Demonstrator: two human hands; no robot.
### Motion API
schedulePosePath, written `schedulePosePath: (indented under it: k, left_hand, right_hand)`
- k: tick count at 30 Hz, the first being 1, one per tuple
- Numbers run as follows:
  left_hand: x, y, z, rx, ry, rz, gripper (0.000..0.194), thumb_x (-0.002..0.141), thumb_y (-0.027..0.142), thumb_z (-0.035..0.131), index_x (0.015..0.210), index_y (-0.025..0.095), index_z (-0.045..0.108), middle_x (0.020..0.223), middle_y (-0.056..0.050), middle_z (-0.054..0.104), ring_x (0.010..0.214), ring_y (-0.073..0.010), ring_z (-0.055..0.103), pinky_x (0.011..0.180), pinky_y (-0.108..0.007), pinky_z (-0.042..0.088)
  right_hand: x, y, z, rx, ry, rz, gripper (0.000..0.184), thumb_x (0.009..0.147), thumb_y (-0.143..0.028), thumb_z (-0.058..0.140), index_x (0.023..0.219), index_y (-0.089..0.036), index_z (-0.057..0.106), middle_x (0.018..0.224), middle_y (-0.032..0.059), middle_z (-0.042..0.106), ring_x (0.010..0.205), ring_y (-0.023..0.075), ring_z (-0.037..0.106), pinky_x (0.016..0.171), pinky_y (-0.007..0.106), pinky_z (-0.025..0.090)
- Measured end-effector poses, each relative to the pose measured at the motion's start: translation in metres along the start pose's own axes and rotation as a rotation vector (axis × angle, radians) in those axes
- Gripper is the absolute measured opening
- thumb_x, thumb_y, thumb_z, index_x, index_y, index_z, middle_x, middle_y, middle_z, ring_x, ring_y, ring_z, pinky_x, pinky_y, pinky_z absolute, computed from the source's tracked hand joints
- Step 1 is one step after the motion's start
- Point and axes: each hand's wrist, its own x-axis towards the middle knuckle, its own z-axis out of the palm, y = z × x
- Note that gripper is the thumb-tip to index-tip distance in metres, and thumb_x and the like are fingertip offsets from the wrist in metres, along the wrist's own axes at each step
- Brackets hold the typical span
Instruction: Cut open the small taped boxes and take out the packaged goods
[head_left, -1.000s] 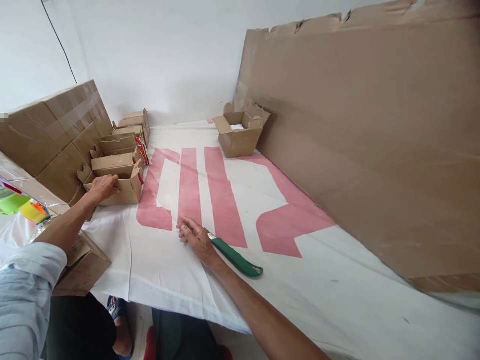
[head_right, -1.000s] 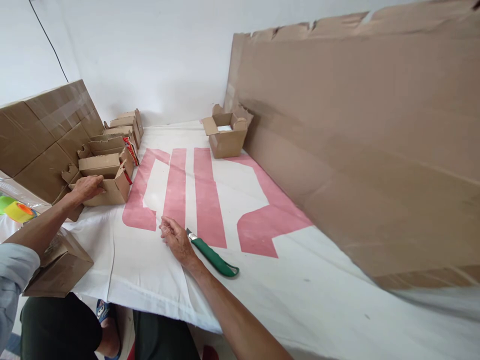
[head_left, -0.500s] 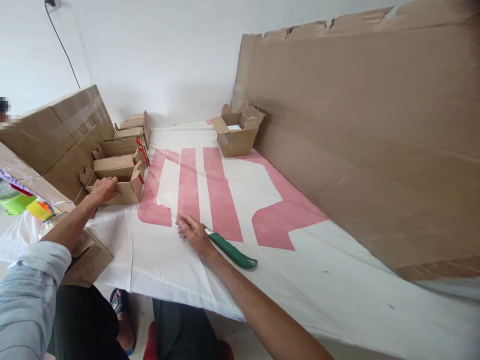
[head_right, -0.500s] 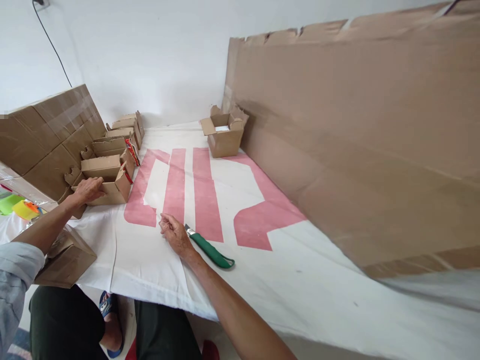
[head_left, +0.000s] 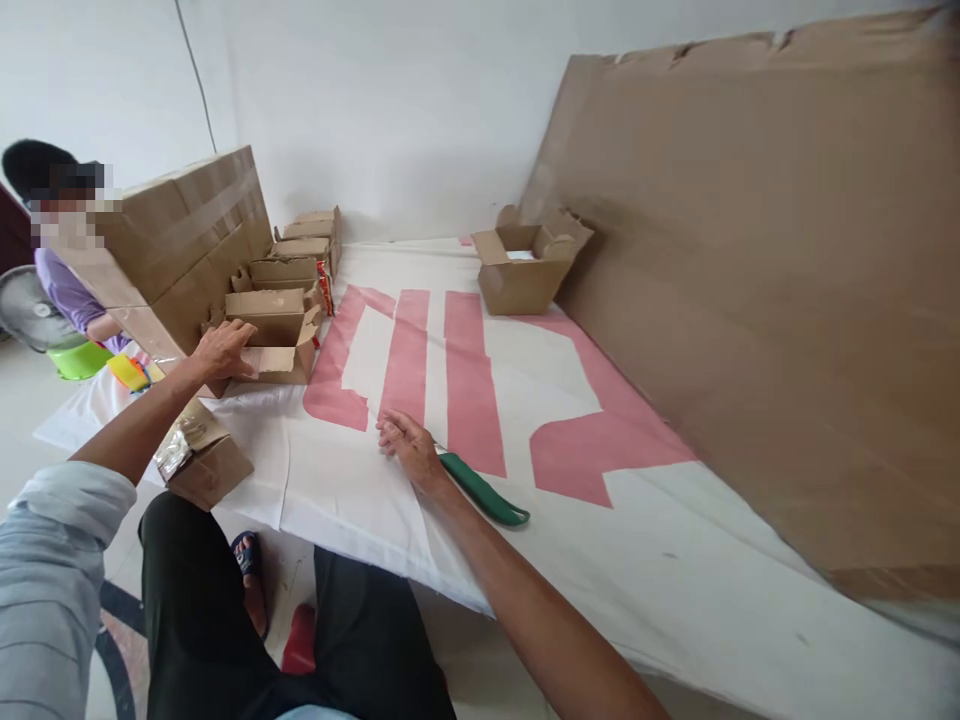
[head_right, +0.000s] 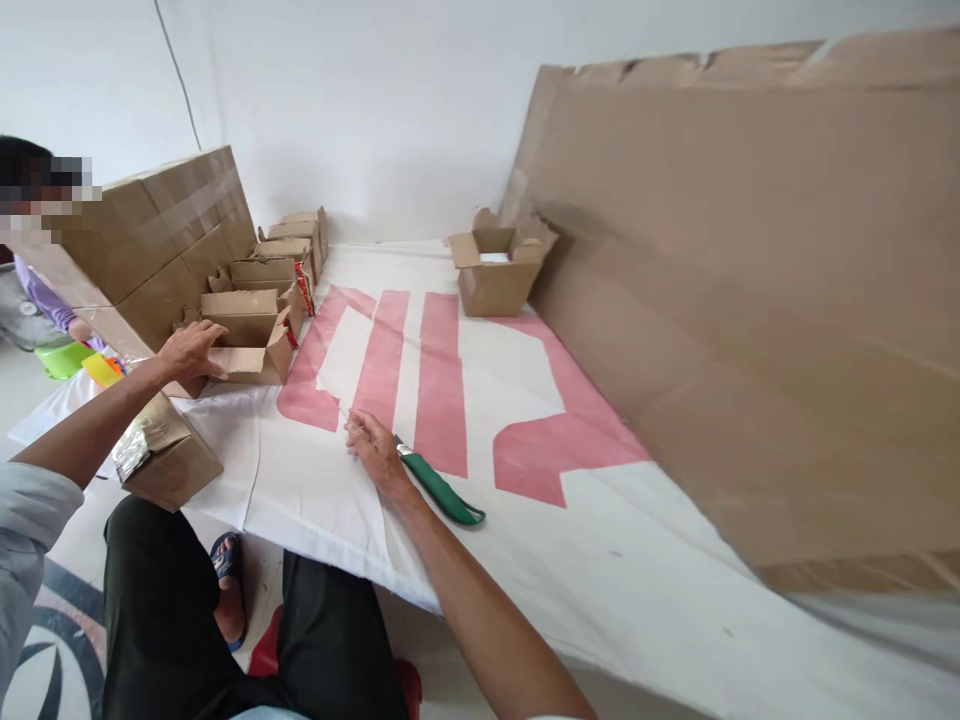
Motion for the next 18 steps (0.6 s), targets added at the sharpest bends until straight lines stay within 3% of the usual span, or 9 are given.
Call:
schedulePosePath:
  k: [4, 9, 12, 14, 18]
  left_hand:
    - [-0.047, -0.036, -0.005, -0.304, 0.222, -0.034, 0.058, 0.093, 0.043, 0.087, 0.145, 0.021, 0.075, 0.154, -0.015, 0.073, 0.144, -0.0374, 0.067, 0.125, -0.048, 0.052]
    - [-0.123, -0.097, 0.003, -0.716, 0.544, -0.296, 0.034, 0.098, 0.045, 0.081, 0.116, 0.015, 0.079, 0.13, -0.011, 0.082, 0.124, -0.0306, 0.074, 0.11, -0.041, 0.059]
    - [-0.164, -0.121, 0.025, -0.83, 0.58, -0.503, 0.036, 0.098, 0.047, 0.082, 0.106, 0.012, 0.076, 0.109, -0.009, 0.082, 0.109, -0.0275, 0.075, 0.108, -0.045, 0.06]
    - [-0.183, -0.128, 0.046, -0.897, 0.576, -0.614, 0.042, 0.09, 0.053, 0.087, 0.101, 0.014, 0.076, 0.099, -0.008, 0.08, 0.1, -0.0269, 0.075, 0.103, -0.047, 0.062]
    - [-0.199, -0.125, 0.087, -1.044, 0.554, -0.7, 0.057, 0.07, 0.062, 0.095, 0.102, 0.017, 0.079, 0.108, -0.013, 0.084, 0.107, -0.0325, 0.078, 0.095, -0.045, 0.065]
  right_hand:
    - [-0.003, 0.006, -0.003, -0.025, 0.012, -0.009, 0.074, 0.087, -0.081, 0.076, 0.13, -0.021, 0.078, 0.108, 0.0111, 0.084, 0.08, 0.0228, 0.072, 0.067, 0.039, 0.062]
    - [-0.007, 0.013, -0.006, -0.055, 0.034, -0.021, 0.074, 0.087, -0.082, 0.077, 0.128, -0.02, 0.078, 0.107, 0.0109, 0.085, 0.077, 0.0215, 0.073, 0.064, 0.037, 0.061]
    - [-0.009, 0.016, -0.007, -0.084, 0.04, -0.033, 0.074, 0.087, -0.082, 0.077, 0.127, -0.02, 0.078, 0.105, 0.0111, 0.086, 0.074, 0.0212, 0.073, 0.062, 0.036, 0.062]
    - [-0.01, 0.017, -0.007, -0.104, 0.043, -0.043, 0.073, 0.087, -0.082, 0.077, 0.125, -0.02, 0.079, 0.103, 0.0112, 0.086, 0.073, 0.0213, 0.073, 0.062, 0.036, 0.061]
    - [-0.013, 0.018, -0.006, -0.122, 0.08, -0.055, 0.076, 0.085, -0.084, 0.079, 0.124, -0.018, 0.08, 0.098, 0.0112, 0.085, 0.07, 0.0215, 0.072, 0.061, 0.036, 0.06]
